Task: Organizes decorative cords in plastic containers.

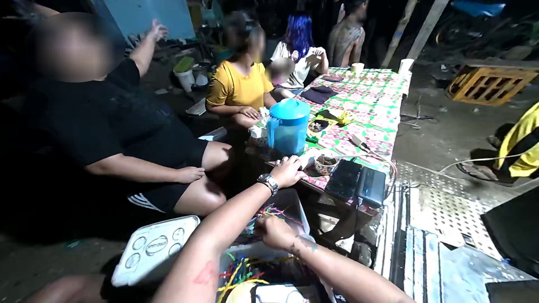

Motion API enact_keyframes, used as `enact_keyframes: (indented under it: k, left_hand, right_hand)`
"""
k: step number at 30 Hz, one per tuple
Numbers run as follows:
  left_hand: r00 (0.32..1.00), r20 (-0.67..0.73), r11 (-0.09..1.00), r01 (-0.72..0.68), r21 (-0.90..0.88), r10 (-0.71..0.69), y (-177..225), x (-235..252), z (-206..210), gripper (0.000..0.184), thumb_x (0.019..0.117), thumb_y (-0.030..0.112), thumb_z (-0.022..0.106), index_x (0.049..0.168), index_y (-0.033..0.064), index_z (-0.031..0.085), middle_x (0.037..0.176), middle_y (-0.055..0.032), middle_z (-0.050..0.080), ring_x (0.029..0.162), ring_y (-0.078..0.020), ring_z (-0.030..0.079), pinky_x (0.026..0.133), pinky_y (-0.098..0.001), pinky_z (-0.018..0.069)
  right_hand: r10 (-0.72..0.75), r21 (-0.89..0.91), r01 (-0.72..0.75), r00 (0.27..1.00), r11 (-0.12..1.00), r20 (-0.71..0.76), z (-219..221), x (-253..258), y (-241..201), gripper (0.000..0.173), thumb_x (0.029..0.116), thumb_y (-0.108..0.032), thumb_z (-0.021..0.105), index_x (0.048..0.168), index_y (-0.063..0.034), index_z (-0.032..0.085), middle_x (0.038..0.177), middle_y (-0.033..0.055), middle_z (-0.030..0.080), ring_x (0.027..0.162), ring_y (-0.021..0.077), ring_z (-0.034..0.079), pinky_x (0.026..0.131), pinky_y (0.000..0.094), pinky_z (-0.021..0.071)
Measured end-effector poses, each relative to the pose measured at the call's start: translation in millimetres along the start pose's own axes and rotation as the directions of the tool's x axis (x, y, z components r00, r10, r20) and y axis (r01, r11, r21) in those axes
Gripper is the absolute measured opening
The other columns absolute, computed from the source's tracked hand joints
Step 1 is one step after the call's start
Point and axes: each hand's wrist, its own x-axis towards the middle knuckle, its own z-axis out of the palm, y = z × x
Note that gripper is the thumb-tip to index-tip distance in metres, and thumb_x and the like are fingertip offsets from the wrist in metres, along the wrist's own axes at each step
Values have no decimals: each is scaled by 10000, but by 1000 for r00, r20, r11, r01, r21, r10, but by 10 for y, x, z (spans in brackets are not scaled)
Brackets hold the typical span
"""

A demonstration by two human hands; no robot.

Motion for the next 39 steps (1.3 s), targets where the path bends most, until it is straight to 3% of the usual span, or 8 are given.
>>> enact_keyframes:
  k: [8, 13, 17, 21, 24, 26, 34, 39]
  left_hand:
    - [999, -39, 999, 4, -32, -5, 106, -131, -67, 459, 1050, 330, 531, 1457, 118, 539, 1569, -117, 424, 1410, -360, 425, 1111, -606, 365]
    - [923, -383, 967, -129, -218, 37, 419, -646, -401, 272, 1062, 135, 487, 1074, -53, 682, 1064, -212, 657, 1072, -349, 640, 994, -499, 496]
    - [532, -841, 875, -448, -181, 99, 574, -1574, -543, 385, 1033, 268, 572, 731, 35, 618, 719, -54, 586, 718, -119, 596, 697, -279, 514]
    - [287, -936, 867, -390, -310, -205, 324, -2264, -236, 150, 1038, 192, 558, 1045, 51, 609, 1000, 32, 608, 955, 10, 586, 854, -182, 517]
    - [552, -628, 580, -289, -762, -549, 131, -2336, 136, 343, 967, 92, 544, 1267, -72, 521, 1071, -60, 618, 901, -66, 611, 796, -245, 535]
    - [682, -450, 370, -273, -888, -577, 61, -2321, 395, 247, 959, 66, 581, 1191, -19, 581, 1039, -33, 664, 888, -87, 655, 810, -277, 570]
    - [657, -418, 180, -400, -899, -628, 42, -2356, 672, 198, 855, -50, 701, 971, 67, 591, 839, 29, 680, 767, -62, 671, 740, -243, 589]
    - [706, -493, 245, -431, -869, -508, -8, -2366, 753, 184, 855, 8, 748, 922, 115, 614, 878, 62, 666, 803, -36, 658, 752, -220, 581]
  right_hand:
    - [-37, 74, 40, 998, 996, -44, 45, -7, -38, 294, 1053, -205, 513, 1228, -33, 676, 1239, 177, 671, 1191, 301, 634, 1056, 508, 475]
    - [19, 340, 23, 992, 940, -121, -7, -56, -43, 288, 1064, -198, 532, 1227, 2, 661, 1157, 160, 693, 1065, 227, 665, 991, 432, 505]
    - [48, 760, 124, 979, 638, -200, -56, -157, -99, 160, 1053, -74, 490, 1063, 6, 629, 898, 18, 635, 754, 60, 605, 713, 256, 540]
    - [-93, 917, 198, 980, 345, -176, -120, -149, -3, 189, 1075, -111, 422, 1080, -72, 607, 1006, 13, 694, 861, 97, 661, 768, 282, 563]
    - [-156, 930, 207, 974, 303, -166, -95, -150, -13, 159, 1048, -90, 454, 1035, -92, 613, 1008, 5, 710, 892, 95, 673, 813, 287, 566]
    - [-167, 916, 197, 975, 350, -146, -41, -141, -25, 131, 1031, -83, 501, 1015, -80, 631, 942, -4, 703, 854, 89, 668, 796, 284, 567]
    - [-256, 859, 214, 961, 465, -100, 93, -111, -32, 52, 965, -46, 608, 989, -81, 638, 883, -32, 690, 820, 64, 659, 795, 275, 559]
    - [-227, 855, 181, 971, 486, -76, 79, -117, -10, 98, 908, -6, 663, 959, -86, 639, 851, -43, 681, 802, 53, 644, 783, 274, 548]
